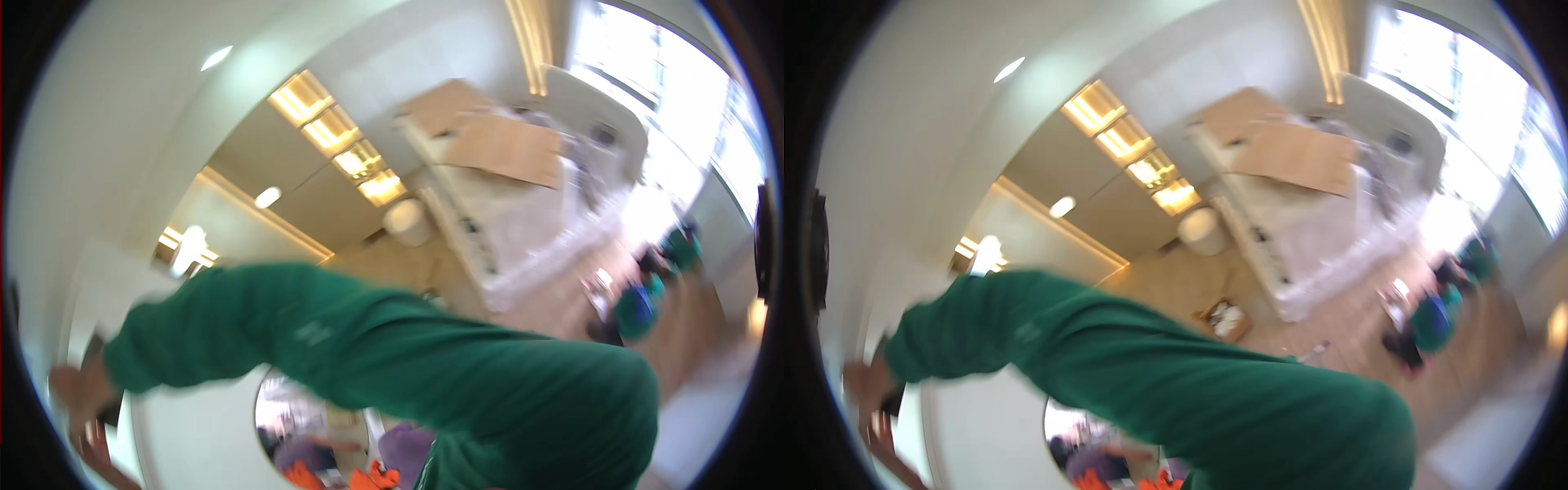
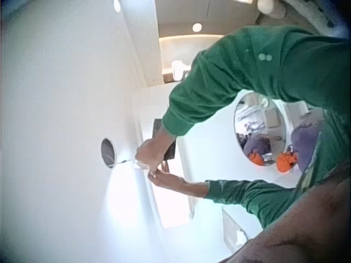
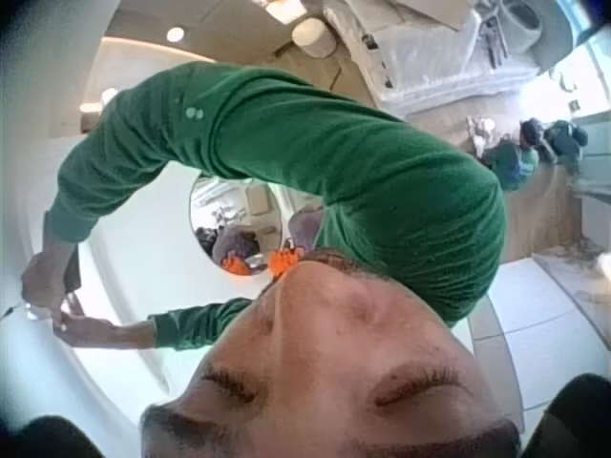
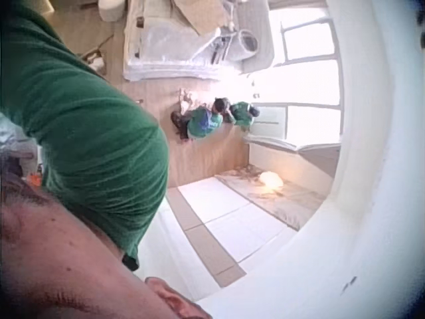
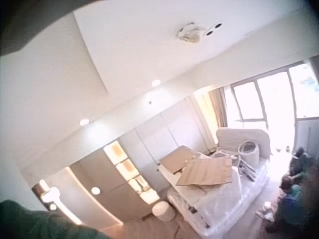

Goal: The person installs a circular light fixture into a ceiling opening, connecting wires and using a small rectangular tool to help position the unit.

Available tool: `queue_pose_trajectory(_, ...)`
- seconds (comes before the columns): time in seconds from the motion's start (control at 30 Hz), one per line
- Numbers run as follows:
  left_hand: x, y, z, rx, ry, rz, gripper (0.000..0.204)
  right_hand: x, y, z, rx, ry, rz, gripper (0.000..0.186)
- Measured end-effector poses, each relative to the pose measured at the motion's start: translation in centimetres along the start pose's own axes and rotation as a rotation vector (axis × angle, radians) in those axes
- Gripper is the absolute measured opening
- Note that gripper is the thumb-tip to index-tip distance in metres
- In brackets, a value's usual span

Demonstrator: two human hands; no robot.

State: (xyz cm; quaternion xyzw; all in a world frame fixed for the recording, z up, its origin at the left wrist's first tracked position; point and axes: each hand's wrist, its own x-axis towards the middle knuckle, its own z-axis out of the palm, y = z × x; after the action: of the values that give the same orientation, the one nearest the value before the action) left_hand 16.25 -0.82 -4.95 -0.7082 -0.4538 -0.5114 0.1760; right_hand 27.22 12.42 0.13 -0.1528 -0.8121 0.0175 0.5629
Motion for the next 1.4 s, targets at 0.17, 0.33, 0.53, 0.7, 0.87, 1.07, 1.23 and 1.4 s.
queue_pose_trajectory(0.17,-0.8,0.5,3.5,-0.542,-0.101,0.072,0.044,-7.3,-4.1,-8.1,0.029,0.059,-0.132,0.039)
queue_pose_trajectory(0.33,-1.1,2.9,0.5,-0.67,-0.025,-0.112,0.025,-7.2,-8.6,-10.1,-0.082,-0.113,-0.091,0.04)
queue_pose_trajectory(0.53,-0.5,4.4,1.4,-0.841,-0.094,-0.135,0.025,-7.2,-8.2,-12.0,-0.069,-0.176,0.005,0.042)
queue_pose_trajectory(0.7,-0.3,3.6,0.9,-0.969,-0.148,-0.128,0.018,-6.7,-8.0,-12.2,-0.101,-0.218,0.024,0.041)
queue_pose_trajectory(0.87,0.0,3.3,0.9,-0.99,-0.104,-0.163,0.016,-6.7,-6.3,-12.9,-0.028,-0.186,0.008,0.041)
queue_pose_trajectory(1.07,-0.8,3.1,1.4,-1.021,-0.047,-0.141,0.024,-6.6,-7.2,-12.8,-0.001,-0.194,0.079,0.041)
queue_pose_trajectory(1.23,-1.5,4.3,3.3,-0.748,0.045,-0.039,0.033,-7.0,-7.2,-13.0,-0.027,-0.21,0.088,0.038)
queue_pose_trajectory(1.4,-1.6,4.5,4.1,-0.331,0.069,0.014,0.04,-6.8,-7.1,-12.7,-0.092,-0.241,0.104,0.038)
